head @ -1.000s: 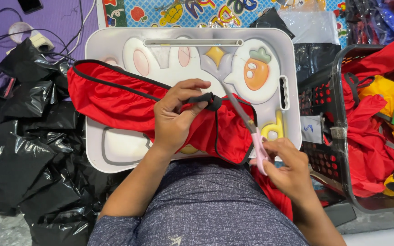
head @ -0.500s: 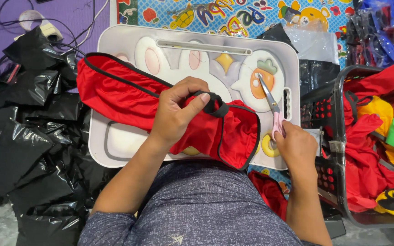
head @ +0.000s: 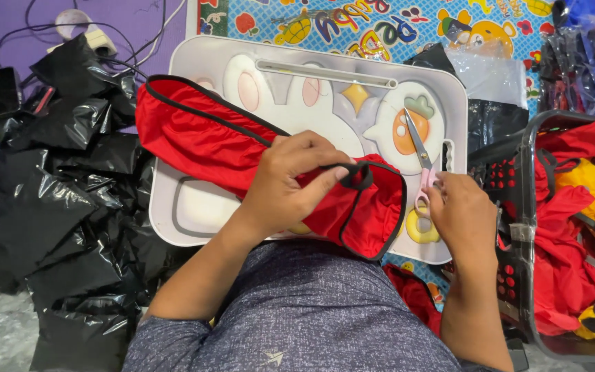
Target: Trimming excess threads from a red garment using scissors and inspecting the finished item
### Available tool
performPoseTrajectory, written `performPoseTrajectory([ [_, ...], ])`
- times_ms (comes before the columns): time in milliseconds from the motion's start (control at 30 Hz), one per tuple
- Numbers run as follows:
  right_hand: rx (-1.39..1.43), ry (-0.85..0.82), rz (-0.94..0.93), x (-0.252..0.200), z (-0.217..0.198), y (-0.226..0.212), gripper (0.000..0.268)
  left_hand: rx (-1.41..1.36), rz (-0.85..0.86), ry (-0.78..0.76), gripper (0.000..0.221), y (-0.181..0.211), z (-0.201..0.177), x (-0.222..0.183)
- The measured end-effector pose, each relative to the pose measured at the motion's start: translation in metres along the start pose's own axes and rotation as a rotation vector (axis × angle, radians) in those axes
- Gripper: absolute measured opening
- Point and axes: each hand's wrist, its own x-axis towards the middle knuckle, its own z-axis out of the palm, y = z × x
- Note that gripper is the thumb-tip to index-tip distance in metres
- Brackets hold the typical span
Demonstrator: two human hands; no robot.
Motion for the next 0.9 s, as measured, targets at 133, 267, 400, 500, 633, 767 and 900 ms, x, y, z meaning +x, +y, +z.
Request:
performPoseTrajectory([
  [133,0.737,0.225,-0.252,0.016,-0.087,-0.082,0.027,0.114,0.118,-0.051,0.011,0.008,0.014,-0.002],
  [267,1.021,0.263,-0.447,0.019,-0.095,-0.112,0.026,0.155,0.158,-0.059,0.008,0.005,0.021,-0.01],
  [400,0.846,0.286,-0.49,0.025,-0.081,-0.121,0.016,0.237,0.171,-0.019,0.01,-0.004,0.013,-0.016],
  [500,0.698,0.474,-0.59,0.03,-0.072,-0.121,0.006,0.334,0.244,0.016,0.009,-0.005,0.009,-0.016],
  [633,0.553,0.68,-0.604,0.022,-0.033,-0.105,0.008,0.528,0.354,0.049,0.007,-0.003,0.002,-0.017],
  [767,0.61,0.755,-0.6,0.018,-0.022,-0.11,0.013,0.653,0.423,0.122,0.005,-0.008,0.0,-0.022],
  [900,0.648,0.699,-0.643,0.026,-0.042,-0.134,0.018,0.623,0.485,0.17,0.008,-0.007,-0.001,-0.023],
])
